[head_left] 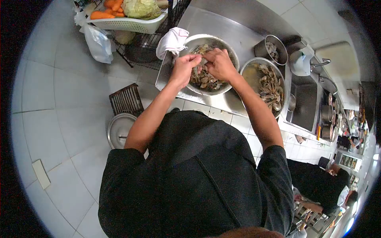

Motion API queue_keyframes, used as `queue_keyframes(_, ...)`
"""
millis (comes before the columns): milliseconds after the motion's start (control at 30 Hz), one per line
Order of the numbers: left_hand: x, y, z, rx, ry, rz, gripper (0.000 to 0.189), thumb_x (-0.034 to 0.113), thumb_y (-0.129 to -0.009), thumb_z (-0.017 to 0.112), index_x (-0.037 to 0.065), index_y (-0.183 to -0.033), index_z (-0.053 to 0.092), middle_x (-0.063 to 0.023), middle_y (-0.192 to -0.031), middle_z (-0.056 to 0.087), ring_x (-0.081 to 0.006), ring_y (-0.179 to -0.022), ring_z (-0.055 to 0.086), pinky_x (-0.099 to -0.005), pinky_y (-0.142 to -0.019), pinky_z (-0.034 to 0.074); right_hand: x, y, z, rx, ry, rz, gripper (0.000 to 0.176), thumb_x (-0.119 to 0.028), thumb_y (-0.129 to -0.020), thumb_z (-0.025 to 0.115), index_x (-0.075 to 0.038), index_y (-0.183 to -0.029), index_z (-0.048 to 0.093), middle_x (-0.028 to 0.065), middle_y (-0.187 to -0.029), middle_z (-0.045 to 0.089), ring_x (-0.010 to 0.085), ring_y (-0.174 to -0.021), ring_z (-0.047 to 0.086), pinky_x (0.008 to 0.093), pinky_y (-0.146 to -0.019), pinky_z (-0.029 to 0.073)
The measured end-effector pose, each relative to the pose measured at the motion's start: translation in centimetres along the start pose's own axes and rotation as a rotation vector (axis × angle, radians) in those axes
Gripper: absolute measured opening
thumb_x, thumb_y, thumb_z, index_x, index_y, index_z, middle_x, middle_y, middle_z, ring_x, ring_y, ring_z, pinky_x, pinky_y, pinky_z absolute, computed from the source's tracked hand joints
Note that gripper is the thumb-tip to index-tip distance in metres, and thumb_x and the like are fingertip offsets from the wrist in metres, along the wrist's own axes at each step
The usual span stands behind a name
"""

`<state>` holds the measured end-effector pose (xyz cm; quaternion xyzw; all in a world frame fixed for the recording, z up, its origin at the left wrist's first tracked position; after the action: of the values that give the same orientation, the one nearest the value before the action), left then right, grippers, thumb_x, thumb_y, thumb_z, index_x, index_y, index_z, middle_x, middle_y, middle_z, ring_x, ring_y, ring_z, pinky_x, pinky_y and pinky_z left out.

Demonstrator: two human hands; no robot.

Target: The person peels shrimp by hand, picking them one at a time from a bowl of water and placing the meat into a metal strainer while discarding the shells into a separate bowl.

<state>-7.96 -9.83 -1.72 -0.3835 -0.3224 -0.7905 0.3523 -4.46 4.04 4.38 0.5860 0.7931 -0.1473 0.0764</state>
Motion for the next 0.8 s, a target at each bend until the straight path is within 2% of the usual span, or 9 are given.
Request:
queue_keyframes(100, -0.3, 0.0, 0.2, -0.018, 0.108, -0.106, 0.021, 0.013, -0.092, 0.06, -0.002, -0.106, 0.06, -0.0033, -0.091, 0.058, -0.0139, -0.072, 0.056, -0.0262, -0.062, 0.047, 0.3, 0.6, 0.1, 0.052, 0.032, -0.035, 0.039, -0.006, -0.067, 0.057, -0.006, -0.105, 0.066, 0.0102, -0.095, 0.063, 0.0309, -0.098, 0.054, 0.0444, -0.082, 0.037)
queue_keyframes(267, -0.8, -0.3, -0.2, -0.071, 0.171, -0.256, 0.022, 0.015, -0.092, 0.061, 0.0, -0.107, 0.059, -0.0019, -0.085, 0.056, -0.0122, -0.068, 0.054, -0.0252, -0.059, 0.046, 0.3, 0.7, -0.5, -0.01, 0.045, -0.012, 0.04, -0.005, -0.066, 0.056, -0.01, -0.104, 0.067, 0.0082, -0.092, 0.063, 0.0301, -0.099, 0.054, 0.0444, -0.083, 0.037)
queue_keyframes(400, -0.5, -0.6, -0.2, -0.096, 0.116, -0.311, 0.02, 0.015, -0.092, 0.061, 0.0, -0.105, 0.06, -0.0033, -0.085, 0.058, -0.0108, -0.066, 0.053, -0.0225, -0.055, 0.045, 0.5, -0.1, -0.8, 0.066, 0.074, -0.037, 0.038, -0.004, -0.066, 0.055, -0.011, -0.101, 0.069, 0.0078, -0.09, 0.065, 0.0299, -0.096, 0.056, 0.0448, -0.083, 0.037)
queue_keyframes(467, -0.2, -0.2, -0.3, -0.134, 0.048, -0.39, 0.02, 0.015, -0.092, 0.061, -0.001, -0.103, 0.061, -0.0045, -0.087, 0.059, -0.0104, -0.065, 0.054, -0.0213, -0.053, 0.045, 2.2, -0.9, -1.4, 0.084, 0.033, 0.061, 0.037, -0.004, -0.066, 0.054, -0.012, -0.099, 0.07, 0.0084, -0.092, 0.067, 0.0286, -0.095, 0.058, 0.0439, -0.085, 0.037)
queue_keyframes(567, 0.2, 1.1, -0.5, -0.035, 0.012, -0.31, 0.017, 0.012, -0.092, 0.061, -0.002, -0.101, 0.062, -0.0041, -0.081, 0.061, -0.0115, -0.06, 0.055, -0.0225, -0.052, 0.046, 4.8, -2.5, -2.1, 0.086, 0.04, 0.169, 0.031, -0.009, -0.072, 0.057, -0.013, -0.099, 0.071, 0.0097, -0.101, 0.069, 0.0277, -0.1, 0.06, 0.0444, -0.092, 0.037)
queue_keyframes(633, 0.2, 0.9, -0.5, 0.016, 0.051, -0.245, 0.021, 0.013, -0.093, 0.059, -0.003, -0.107, 0.06, -0.0053, -0.088, 0.062, -0.0123, -0.066, 0.058, -0.0239, -0.057, 0.048, 5.2, -2.8, -2.2, 0.11, -0.033, 0.191, 0.031, -0.013, -0.074, 0.059, -0.012, -0.104, 0.07, 0.01, -0.104, 0.069, 0.0285, -0.106, 0.059, 0.0479, -0.094, 0.037)
queue_keyframes(667, 0.0, 0.5, -0.7, 0.021, 0.074, -0.224, 0.023, 0.014, -0.094, 0.058, -0.003, -0.11, 0.059, -0.0059, -0.091, 0.062, -0.0126, -0.07, 0.058, -0.0241, -0.06, 0.049, 4.8, -2.7, -1.8, 0.147, 0.018, 0.134, 0.034, -0.02, -0.078, 0.064, -0.013, -0.111, 0.068, 0.0119, -0.108, 0.068, 0.0309, -0.107, 0.059, 0.0502, -0.094, 0.04)
queue_keyframes(767, 0.8, -0.1, -0.1, 0.038, 0.12, -0.105, 0.021, 0.01, -0.094, 0.057, -0.003, -0.109, 0.059, -0.0071, -0.095, 0.061, -0.0153, -0.077, 0.06, -0.0265, -0.067, 0.052, 3.7, -1.9, -1.7, 0.144, 0.184, 0.293, 0.038, -0.024, -0.081, 0.067, -0.009, -0.116, 0.065, 0.0136, -0.112, 0.066, 0.0347, -0.106, 0.06, 0.0458, -0.091, 0.045)
queue_keyframes(800, 0.8, -0.3, 0.3, 0.043, 0.139, -0.088, 0.02, 0.01, -0.094, 0.057, -0.003, -0.109, 0.059, -0.0072, -0.096, 0.061, -0.0159, -0.079, 0.06, -0.0269, -0.068, 0.052, 4.3, -1.7, -1.5, -0.127, -0.019, 0.445, 0.043, -0.027, -0.083, 0.068, -0.004, -0.118, 0.063, 0.0138, -0.108, 0.068, 0.0317, -0.097, 0.064, 0.0363, -0.084, 0.05)
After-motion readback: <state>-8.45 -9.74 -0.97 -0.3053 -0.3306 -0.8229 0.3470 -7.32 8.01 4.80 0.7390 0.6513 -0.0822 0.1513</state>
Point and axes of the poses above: each hand's wrist, its own y-axis away from the middle knuckle, its own z-axis out of the palm, x = y × z, the point moved 4 cm from there along -y, towards the middle knuckle
